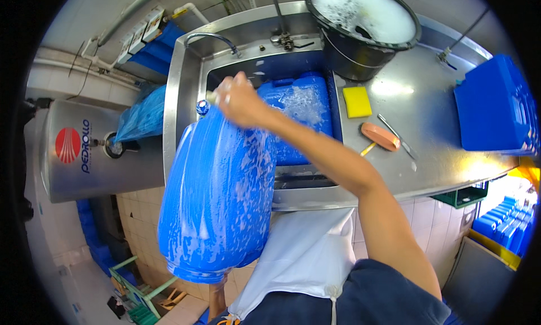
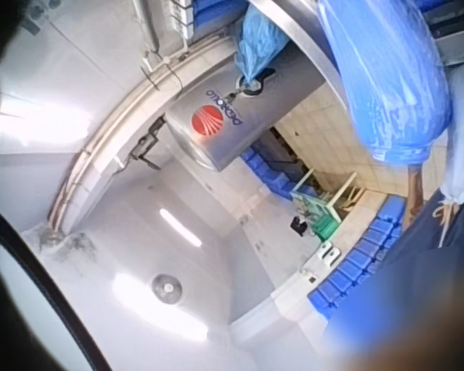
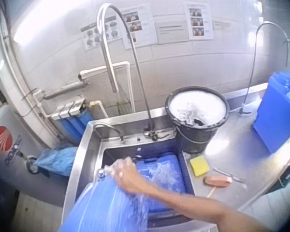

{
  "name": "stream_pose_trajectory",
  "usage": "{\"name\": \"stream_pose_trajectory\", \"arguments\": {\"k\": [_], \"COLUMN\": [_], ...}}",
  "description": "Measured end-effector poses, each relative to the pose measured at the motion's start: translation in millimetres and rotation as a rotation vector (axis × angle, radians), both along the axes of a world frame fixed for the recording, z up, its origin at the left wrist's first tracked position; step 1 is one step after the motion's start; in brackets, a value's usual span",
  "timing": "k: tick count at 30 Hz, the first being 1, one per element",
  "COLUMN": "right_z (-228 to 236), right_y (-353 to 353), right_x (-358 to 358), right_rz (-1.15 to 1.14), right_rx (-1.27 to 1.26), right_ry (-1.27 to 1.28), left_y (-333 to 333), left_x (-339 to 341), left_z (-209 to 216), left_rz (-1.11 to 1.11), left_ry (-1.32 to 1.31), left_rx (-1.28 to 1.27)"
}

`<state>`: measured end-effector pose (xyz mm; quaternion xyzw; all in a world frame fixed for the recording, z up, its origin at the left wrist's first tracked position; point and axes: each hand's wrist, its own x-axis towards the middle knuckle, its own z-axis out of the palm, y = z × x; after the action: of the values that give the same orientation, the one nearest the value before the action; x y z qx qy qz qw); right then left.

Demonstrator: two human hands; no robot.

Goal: The person repeatedly washes large blue plastic containers in a stainless steel sink. They scrub the containers with a sponge, rinse them under running water, and place them on a nearby counter. The person handles multiple containers one at a time, moving them between the sink and the counter.

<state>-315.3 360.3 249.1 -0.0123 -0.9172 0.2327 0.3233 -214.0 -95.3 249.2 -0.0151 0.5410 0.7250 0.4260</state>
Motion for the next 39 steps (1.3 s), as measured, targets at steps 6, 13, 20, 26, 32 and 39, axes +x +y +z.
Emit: {"name": "stream_pose_trajectory", "arguments": {"k": [6, 13, 20, 26, 32, 39], "right_z": [-19, 53, 62, 31, 46, 25], "right_y": [-6, -112, -158, -152, -113, -91], "right_x": [-6, 58, 64, 100, 101, 129], "right_rz": [0.052, 0.351, 0.396, 0.386, 0.356, 0.328], "right_rx": [-0.327, -0.377, -0.333, -0.257, -0.22, -0.162], "right_ry": [-0.198, 0.128, 0.241, 0.148, 0.138, 0.105], "left_y": [11, 38, 108, 134, 161, 166], "left_x": [-3, -17, -29, -25, -18, -32], "left_z": [8, 12, 57, 39, 53, 63], "left_rz": [-0.008, -0.002, 0.092, 0.19, 0.096, 0.035], "left_ry": [0.107, 0.217, 0.042, 0.081, 0.229, 0.226], "left_rx": [-0.065, -0.001, 0.12, 0.132, 0.143, 0.011]}}
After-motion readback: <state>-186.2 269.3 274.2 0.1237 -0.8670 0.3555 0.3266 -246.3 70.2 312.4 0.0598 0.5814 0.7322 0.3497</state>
